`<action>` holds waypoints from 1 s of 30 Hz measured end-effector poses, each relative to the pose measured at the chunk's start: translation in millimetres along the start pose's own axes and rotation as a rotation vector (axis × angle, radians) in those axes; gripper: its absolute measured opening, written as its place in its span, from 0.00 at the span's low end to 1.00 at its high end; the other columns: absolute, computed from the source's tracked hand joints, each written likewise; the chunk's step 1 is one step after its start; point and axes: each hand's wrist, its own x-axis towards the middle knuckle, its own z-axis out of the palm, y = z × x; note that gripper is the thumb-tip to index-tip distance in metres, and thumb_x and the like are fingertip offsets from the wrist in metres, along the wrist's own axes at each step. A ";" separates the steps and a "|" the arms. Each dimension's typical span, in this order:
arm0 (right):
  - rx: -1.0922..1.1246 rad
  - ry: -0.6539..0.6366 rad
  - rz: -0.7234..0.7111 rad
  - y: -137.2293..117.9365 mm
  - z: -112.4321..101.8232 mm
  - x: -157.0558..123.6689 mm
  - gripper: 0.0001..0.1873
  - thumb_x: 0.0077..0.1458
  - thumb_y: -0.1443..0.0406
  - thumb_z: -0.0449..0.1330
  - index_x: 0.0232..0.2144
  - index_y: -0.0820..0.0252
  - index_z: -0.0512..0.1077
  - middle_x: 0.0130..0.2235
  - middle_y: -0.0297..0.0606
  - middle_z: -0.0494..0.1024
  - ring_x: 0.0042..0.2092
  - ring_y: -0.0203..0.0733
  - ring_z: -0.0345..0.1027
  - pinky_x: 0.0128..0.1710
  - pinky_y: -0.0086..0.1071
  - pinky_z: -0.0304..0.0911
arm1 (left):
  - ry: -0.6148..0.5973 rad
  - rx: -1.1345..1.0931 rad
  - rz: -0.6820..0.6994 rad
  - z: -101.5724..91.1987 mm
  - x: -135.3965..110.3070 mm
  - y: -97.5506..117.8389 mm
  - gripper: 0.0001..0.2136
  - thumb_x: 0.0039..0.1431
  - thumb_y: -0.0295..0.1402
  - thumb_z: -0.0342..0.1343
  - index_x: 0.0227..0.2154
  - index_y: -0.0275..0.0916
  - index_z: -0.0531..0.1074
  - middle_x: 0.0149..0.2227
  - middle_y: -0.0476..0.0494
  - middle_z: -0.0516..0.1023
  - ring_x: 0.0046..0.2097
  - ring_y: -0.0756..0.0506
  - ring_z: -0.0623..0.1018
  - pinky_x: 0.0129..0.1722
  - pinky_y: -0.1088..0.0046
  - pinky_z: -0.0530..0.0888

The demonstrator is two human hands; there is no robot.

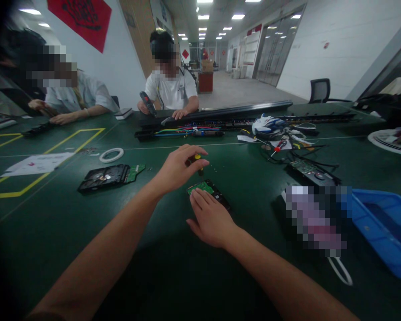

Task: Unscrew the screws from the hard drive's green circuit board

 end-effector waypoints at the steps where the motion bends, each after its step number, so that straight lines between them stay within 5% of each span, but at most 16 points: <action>1: -0.001 0.000 -0.001 0.1 0.1 0.0 0.37 0.71 0.52 0.52 0.71 0.71 0.59 0.73 0.57 0.61 0.75 0.59 0.49 0.75 0.54 0.48 | -0.012 0.021 0.022 -0.4 0.2 0.6 0.07 0.69 0.38 0.63 0.43 0.43 0.79 0.38 0.46 0.78 0.37 0.47 0.76 0.40 0.69 0.73; 9: 0.008 -0.018 0.018 0.5 0.3 0.0 0.38 0.71 0.51 0.52 0.72 0.69 0.58 0.74 0.55 0.59 0.76 0.59 0.48 0.75 0.55 0.48 | 0.035 0.044 0.001 2.2 -0.2 3.6 0.12 0.64 0.44 0.67 0.34 0.40 0.79 0.34 0.48 0.76 0.34 0.48 0.74 0.36 0.71 0.71; 17: 0.011 -0.009 0.005 -0.2 -0.3 0.2 0.38 0.71 0.51 0.53 0.72 0.71 0.58 0.74 0.57 0.59 0.76 0.59 0.48 0.76 0.53 0.46 | -0.008 -0.005 0.076 2.2 0.1 2.1 0.06 0.69 0.35 0.63 0.45 0.42 0.81 0.41 0.45 0.80 0.42 0.47 0.79 0.46 0.68 0.75; 25: -0.001 0.032 -0.020 1.8 2.3 -0.1 0.36 0.71 0.52 0.53 0.72 0.69 0.59 0.73 0.56 0.62 0.75 0.59 0.50 0.75 0.54 0.49 | -0.190 -0.168 0.033 -14.7 -2.2 8.2 0.15 0.73 0.34 0.53 0.57 0.42 0.78 0.48 0.41 0.82 0.38 0.49 0.81 0.41 0.70 0.79; 30: -0.005 0.023 -0.020 1.1 1.1 0.0 0.37 0.71 0.52 0.53 0.71 0.72 0.59 0.73 0.57 0.61 0.75 0.60 0.50 0.75 0.53 0.49 | -0.191 -0.137 -0.012 -14.4 -2.6 4.9 0.16 0.74 0.33 0.52 0.59 0.40 0.76 0.44 0.42 0.83 0.32 0.51 0.80 0.38 0.70 0.79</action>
